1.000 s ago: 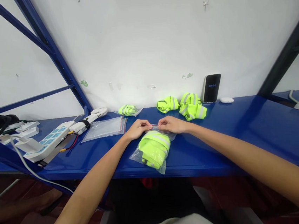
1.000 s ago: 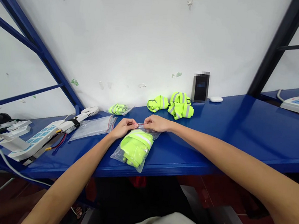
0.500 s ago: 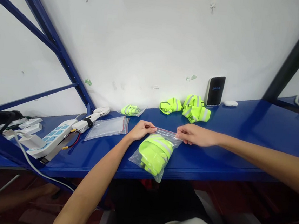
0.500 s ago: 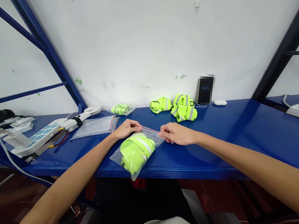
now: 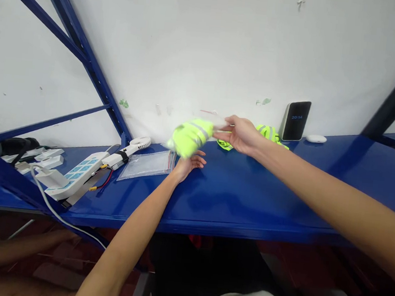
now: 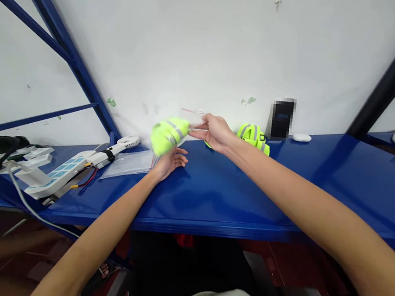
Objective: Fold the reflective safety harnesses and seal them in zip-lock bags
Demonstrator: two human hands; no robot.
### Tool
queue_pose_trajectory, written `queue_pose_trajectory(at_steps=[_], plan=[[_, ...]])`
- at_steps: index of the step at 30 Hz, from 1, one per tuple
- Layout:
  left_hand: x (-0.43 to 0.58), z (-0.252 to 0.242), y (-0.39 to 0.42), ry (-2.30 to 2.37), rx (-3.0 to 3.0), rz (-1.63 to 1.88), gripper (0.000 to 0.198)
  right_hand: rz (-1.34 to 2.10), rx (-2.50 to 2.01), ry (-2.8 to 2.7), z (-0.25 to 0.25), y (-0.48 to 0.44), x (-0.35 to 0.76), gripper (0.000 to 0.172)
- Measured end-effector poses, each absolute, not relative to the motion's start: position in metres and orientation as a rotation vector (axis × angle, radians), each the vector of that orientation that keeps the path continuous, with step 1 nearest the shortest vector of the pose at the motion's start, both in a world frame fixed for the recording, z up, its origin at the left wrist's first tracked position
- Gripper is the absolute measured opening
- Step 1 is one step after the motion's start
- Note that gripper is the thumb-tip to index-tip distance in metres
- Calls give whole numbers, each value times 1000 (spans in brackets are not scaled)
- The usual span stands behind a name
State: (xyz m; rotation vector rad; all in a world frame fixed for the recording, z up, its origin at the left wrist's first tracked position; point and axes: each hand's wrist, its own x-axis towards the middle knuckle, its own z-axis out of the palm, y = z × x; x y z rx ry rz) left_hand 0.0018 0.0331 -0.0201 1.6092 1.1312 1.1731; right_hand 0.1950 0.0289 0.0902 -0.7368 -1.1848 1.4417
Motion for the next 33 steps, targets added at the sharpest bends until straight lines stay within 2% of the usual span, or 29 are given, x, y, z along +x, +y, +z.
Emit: queue_pose_trajectory(at_steps=[3, 7, 11, 16, 24, 29, 33], plan=[[5, -24, 34, 1084, 1510, 1120, 46, 1251, -846, -1248, 85, 69, 174, 28], [9, -24, 27, 1190, 1743, 1237, 35, 731, -1427, -1776, 48, 103, 157, 36], [11, -20, 18, 1462, 2229, 1271, 31, 534, -1529, -1873, 20, 110, 146, 35], [8, -22, 17, 1718, 2451, 1146, 24, 155, -1529, -2149, 16, 109, 135, 58], [-1, -30, 26, 1895, 2503, 771, 45, 213, -1468, -2469, -3, 120, 149, 79], [-4, -35, 33, 1936, 2377, 630, 52, 170, -1266, -2499, -16, 108, 177, 70], [-6, -38, 36, 1932, 2359, 647, 48, 196, -1012, -2610, -17, 96, 202, 74]])
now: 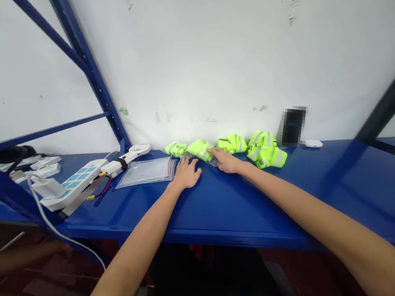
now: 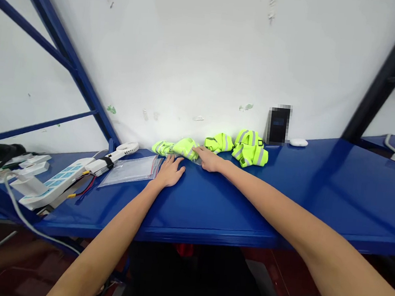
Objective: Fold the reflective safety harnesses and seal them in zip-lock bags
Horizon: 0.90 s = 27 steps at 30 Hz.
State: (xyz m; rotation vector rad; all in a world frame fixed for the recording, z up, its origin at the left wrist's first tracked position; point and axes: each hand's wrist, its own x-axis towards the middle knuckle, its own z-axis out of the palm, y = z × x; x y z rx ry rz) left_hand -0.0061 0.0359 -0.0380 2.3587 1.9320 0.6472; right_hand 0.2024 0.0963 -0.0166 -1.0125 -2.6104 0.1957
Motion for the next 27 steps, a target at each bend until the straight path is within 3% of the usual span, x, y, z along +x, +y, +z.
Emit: queue_pose_trajectory(at_steps=[3, 6, 8, 13, 17, 20, 24, 27], plan=[[-7, -36, 35, 1939, 2377, 699, 35, 205, -961, -2677, -10, 87, 215, 75], [-6, -32, 33, 1912, 2451, 818, 17, 266, -1002, -2659, 0, 79, 216, 60], [-4, -29, 31, 1848, 2509, 878, 21, 293, -1031, -2626, 4, 76, 208, 52], [-2, -25, 28, 1599, 2557, 858, 38, 198, -1190, -2534, -1, 76, 164, 64], [-3, -25, 26, 1478, 2548, 867, 40, 67, -1344, -2565, -11, 93, 123, 75], [-4, -26, 25, 1471, 2526, 887, 41, -1, -1397, -2521, -13, 107, 103, 62], [-3, -25, 23, 1475, 2526, 870, 40, -101, -1276, -2498, -9, 111, 104, 71], [-2, -24, 22, 1482, 2529, 852, 40, -301, -1130, -2414, -1, 113, 129, 58]])
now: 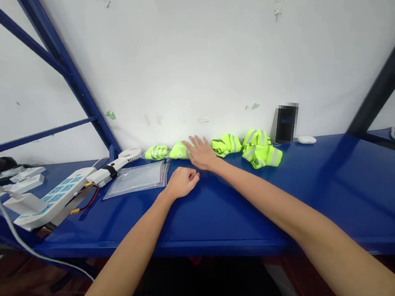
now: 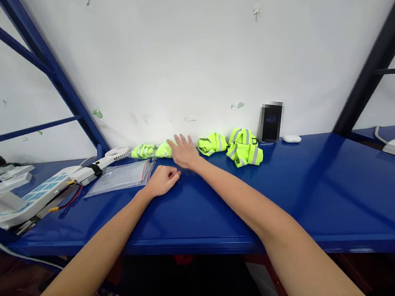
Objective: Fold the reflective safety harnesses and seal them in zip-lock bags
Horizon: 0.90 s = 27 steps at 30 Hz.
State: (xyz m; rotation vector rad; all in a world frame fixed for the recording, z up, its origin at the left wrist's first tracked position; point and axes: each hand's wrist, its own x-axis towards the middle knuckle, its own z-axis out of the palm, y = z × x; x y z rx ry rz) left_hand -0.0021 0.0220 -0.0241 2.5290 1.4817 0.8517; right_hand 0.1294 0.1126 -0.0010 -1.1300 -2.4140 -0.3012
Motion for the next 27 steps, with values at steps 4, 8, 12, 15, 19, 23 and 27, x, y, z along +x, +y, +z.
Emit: queue_pose_trajectory(at_steps=[4, 8, 12, 15, 19, 23, 27], plan=[[-1, -22, 19, 1502, 2550, 809, 40, -308, -1443, -2149, 7, 129, 176, 56], [0, -17, 15, 1507, 2524, 878, 33, 70, -1837, -2069, 8, 141, 200, 58], [-2, -14, 12, 1469, 2448, 1083, 22, 121, -1659, -2283, 9, 118, 200, 52], [-6, -18, 13, 1490, 2396, 1160, 20, 168, -1233, -2480, 3, 86, 205, 49], [-11, -28, 18, 1591, 2339, 1091, 35, 180, -1036, -2341, -16, 54, 220, 50], [-13, -29, 19, 1611, 2239, 1030, 47, 123, -964, -2319, -29, 47, 221, 51], [-11, -27, 18, 1521, 2176, 1100, 40, -18, -676, -2284, -26, 42, 213, 51]])
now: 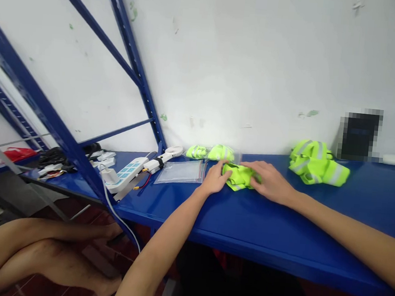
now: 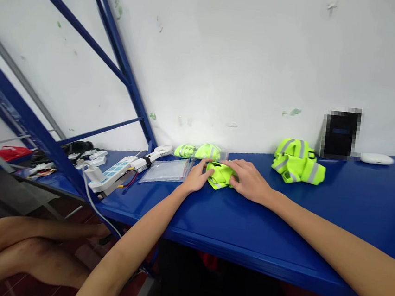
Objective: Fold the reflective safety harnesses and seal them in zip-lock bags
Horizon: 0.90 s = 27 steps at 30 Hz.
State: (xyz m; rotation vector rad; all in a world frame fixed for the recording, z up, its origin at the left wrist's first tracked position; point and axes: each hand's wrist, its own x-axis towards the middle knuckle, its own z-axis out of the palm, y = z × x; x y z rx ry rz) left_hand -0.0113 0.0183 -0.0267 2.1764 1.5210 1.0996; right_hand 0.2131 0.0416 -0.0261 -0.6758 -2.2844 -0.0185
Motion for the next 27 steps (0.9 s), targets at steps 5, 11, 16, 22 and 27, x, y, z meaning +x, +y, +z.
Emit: queue_pose_trajectory(at_steps=[5, 11, 16, 22, 27], plan=[[-14, -26, 23, 1411, 2021, 1367, 32, 235, -497, -2091, -9, 10, 208, 47], [-16, -17, 13, 1360, 2330, 1217, 30, 1131, -665, -1397, 15, 12, 213, 33], [-12, -14, 5, 1241, 2518, 795, 63, 617, -1103, -1591, 5, 55, 246, 21], [-13, -17, 12, 1225, 2385, 897, 57, 518, -813, -2411, -5, 54, 250, 60], [-14, -12, 13, 1217, 2252, 932, 53, 506, -756, -2468, -7, 46, 237, 61]])
